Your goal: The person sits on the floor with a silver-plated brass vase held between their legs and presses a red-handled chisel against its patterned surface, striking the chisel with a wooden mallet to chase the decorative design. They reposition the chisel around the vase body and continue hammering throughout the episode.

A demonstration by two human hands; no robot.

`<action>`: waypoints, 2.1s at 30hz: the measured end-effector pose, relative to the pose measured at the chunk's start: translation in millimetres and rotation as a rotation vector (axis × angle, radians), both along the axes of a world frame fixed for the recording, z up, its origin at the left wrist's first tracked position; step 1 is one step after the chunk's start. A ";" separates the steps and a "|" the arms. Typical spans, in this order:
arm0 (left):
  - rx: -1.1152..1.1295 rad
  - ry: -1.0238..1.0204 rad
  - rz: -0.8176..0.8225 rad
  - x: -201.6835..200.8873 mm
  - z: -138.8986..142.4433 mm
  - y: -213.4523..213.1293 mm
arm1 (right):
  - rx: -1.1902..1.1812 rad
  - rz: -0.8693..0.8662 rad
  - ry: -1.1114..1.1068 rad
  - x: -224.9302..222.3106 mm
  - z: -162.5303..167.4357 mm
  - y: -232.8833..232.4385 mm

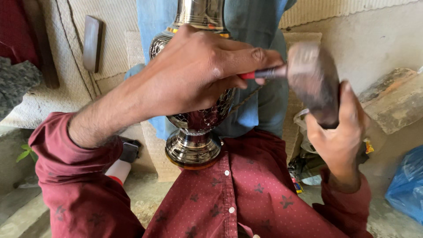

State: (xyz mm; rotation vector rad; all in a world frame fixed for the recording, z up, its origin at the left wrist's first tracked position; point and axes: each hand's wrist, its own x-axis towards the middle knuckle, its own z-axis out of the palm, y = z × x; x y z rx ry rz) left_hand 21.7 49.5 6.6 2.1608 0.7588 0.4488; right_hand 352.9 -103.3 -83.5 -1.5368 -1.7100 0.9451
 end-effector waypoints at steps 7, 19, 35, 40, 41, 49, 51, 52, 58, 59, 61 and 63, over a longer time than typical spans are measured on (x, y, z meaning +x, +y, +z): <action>0.035 -0.113 0.046 0.1 5.8 -3.9 | 0.126 0.019 -0.220 -2.3 12.0 12.2; 0.020 -0.081 -0.038 -2.2 -2.3 2.7 | 0.019 -0.069 0.303 7.4 -6.7 -5.5; -0.132 -0.301 0.572 -48.1 -8.4 -72.9 | 0.187 0.005 0.542 -117.5 -23.7 -20.8; -0.071 -0.362 0.480 -45.8 -17.0 -77.7 | 0.114 0.048 0.620 -131.7 -59.6 -28.8; -0.083 -0.364 0.481 -44.5 -17.7 -81.4 | 0.102 0.013 0.607 -127.7 -62.1 -33.3; -0.039 -0.444 0.566 -19.0 -33.9 -88.8 | -0.165 -0.197 0.429 -70.5 -47.4 -56.3; -0.046 -0.441 0.586 -12.0 -38.0 -88.7 | -0.079 -0.172 0.394 -62.3 -44.8 -52.9; -0.039 -0.440 0.591 -8.6 -39.7 -88.4 | -0.033 -0.144 0.352 -56.9 -42.6 -49.7; 0.172 -0.317 0.590 1.3 -40.0 -86.5 | 0.026 -0.055 0.345 -29.9 -21.3 -24.0; 0.202 -0.290 0.591 1.6 -38.3 -87.8 | 0.019 -0.056 0.340 -26.3 -16.8 -18.1; 0.219 -0.260 0.580 1.8 -35.4 -88.3 | 0.013 -0.077 0.354 -18.9 -6.8 -5.9; 0.197 -0.244 0.571 1.2 -32.8 -87.7 | 0.075 -0.039 0.341 -14.9 -1.5 7.2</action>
